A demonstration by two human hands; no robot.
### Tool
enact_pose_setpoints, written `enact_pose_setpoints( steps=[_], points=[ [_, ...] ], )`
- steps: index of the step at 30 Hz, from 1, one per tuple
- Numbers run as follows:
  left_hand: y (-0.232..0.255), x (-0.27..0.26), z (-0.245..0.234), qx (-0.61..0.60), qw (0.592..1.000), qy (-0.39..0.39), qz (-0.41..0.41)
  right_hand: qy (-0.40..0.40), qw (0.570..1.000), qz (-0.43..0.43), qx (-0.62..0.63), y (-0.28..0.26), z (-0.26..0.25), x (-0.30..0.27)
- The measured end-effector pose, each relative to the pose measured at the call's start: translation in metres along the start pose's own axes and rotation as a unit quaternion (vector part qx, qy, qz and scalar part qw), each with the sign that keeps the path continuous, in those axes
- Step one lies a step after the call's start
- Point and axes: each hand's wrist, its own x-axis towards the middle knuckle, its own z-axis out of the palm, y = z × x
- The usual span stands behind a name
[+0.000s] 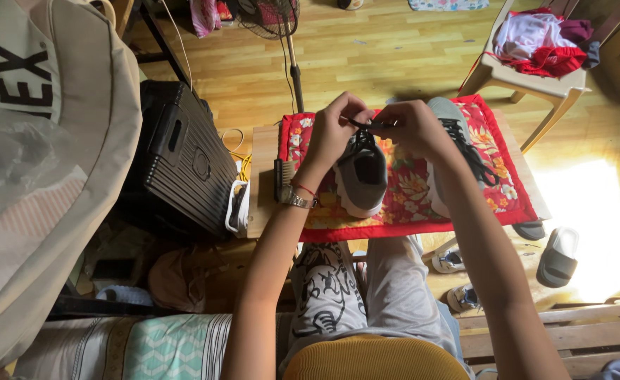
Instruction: The person removes the laces from a pair of grey sneakers and then re-laces them by threading the laces through the eyelets and tying a knot.
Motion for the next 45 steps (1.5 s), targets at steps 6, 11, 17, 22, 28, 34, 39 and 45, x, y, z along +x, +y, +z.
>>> enact_pose_setpoints(
  steps=[6, 11, 17, 22, 28, 34, 39, 45],
  points=[
    [-0.020, 0.002, -0.007, -0.082, 0.996, -0.044, 0.002, 0.169, 0.955, -0.244, -0.005, 0.012, 0.005, 0.012],
    [-0.036, 0.007, -0.009, -0.112, 0.993, -0.028, -0.011, -0.084, 0.962, -0.155, 0.209, 0.034, 0.018, 0.022],
    [-0.046, 0.006, -0.011, -0.124, 0.992, -0.008, -0.012, -0.125, 0.924, -0.130, 0.337, 0.027, 0.013, 0.015],
    [-0.052, 0.004, -0.013, -0.101, 0.995, 0.005, -0.009, 0.074, 0.972, -0.211, -0.068, 0.012, 0.006, 0.001],
    [-0.056, 0.001, -0.020, -0.090, 0.995, 0.022, -0.030, 0.109, 0.952, -0.198, -0.205, 0.008, -0.005, -0.008],
    [-0.059, -0.004, -0.028, -0.168, 0.980, 0.037, -0.096, -0.011, 0.949, -0.166, 0.267, 0.032, -0.019, 0.002],
    [-0.072, -0.013, -0.051, -0.225, 0.959, 0.094, -0.145, 0.042, 0.930, -0.100, 0.352, 0.067, -0.037, 0.014],
    [-0.082, -0.050, -0.133, -0.096, 0.963, 0.128, -0.215, 0.120, 0.981, -0.065, 0.138, 0.114, -0.082, 0.014]
  ],
)
